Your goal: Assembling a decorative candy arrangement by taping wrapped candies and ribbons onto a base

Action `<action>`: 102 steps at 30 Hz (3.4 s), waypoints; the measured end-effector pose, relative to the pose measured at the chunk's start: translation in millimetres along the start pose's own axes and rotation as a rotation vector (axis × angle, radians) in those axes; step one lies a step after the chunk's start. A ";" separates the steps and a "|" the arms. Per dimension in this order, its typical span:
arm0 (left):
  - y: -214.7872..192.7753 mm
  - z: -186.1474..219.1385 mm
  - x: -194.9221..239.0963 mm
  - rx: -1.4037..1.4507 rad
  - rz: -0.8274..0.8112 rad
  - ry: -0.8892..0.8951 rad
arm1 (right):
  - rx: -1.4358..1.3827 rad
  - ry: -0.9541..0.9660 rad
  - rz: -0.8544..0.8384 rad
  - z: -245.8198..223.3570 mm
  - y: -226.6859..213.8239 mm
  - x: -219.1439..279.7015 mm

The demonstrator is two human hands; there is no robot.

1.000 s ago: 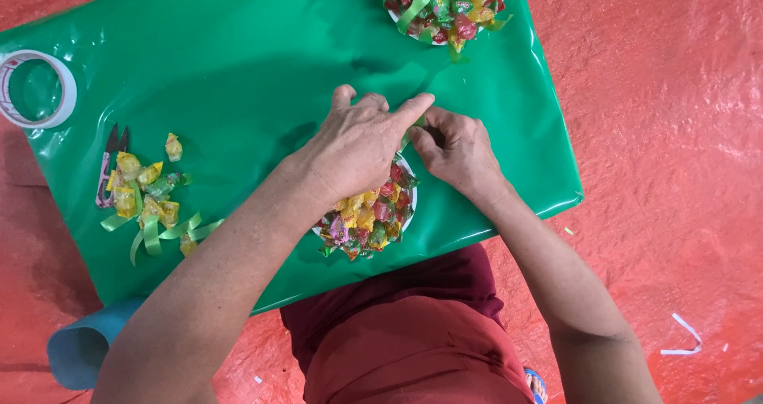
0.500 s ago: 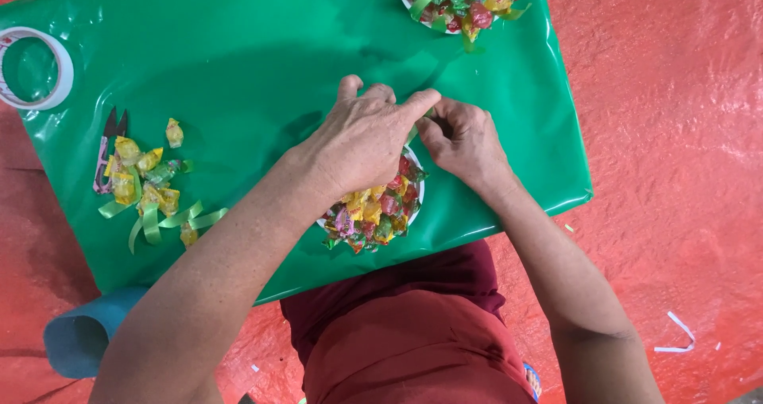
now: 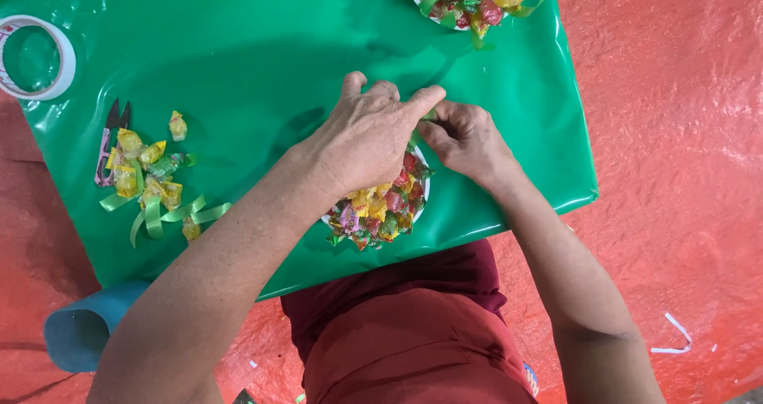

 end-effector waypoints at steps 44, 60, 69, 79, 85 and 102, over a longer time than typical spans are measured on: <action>-2.9 7.7 -5.7 -0.008 0.222 0.152 | 0.063 0.073 -0.146 -12.6 -8.6 0.9; -91.7 64.3 143.2 0.025 0.733 0.166 | 0.417 -0.084 0.028 -34.6 -4.2 7.5; -35.0 23.5 203.7 0.318 0.899 -0.104 | 0.368 -0.094 0.049 -41.4 3.7 0.9; -15.8 6.7 212.0 0.374 0.933 -0.162 | 0.457 -0.026 -0.048 -39.1 4.5 -5.4; -14.7 7.2 208.2 0.401 0.947 -0.149 | 0.469 -0.015 -0.059 -41.7 5.2 -6.3; -16.4 16.6 200.0 0.366 0.920 -0.124 | 0.442 0.112 -0.110 -42.7 -29.3 19.5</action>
Point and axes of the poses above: each hand's wrist, its own x-axis away from the middle knuckle, its own y-axis out of the palm, z = x × y, the point moved 5 cm from there along -x, towards the middle knuckle, and after that the axes turned 8 degrees about x, right-handed, at the moved point
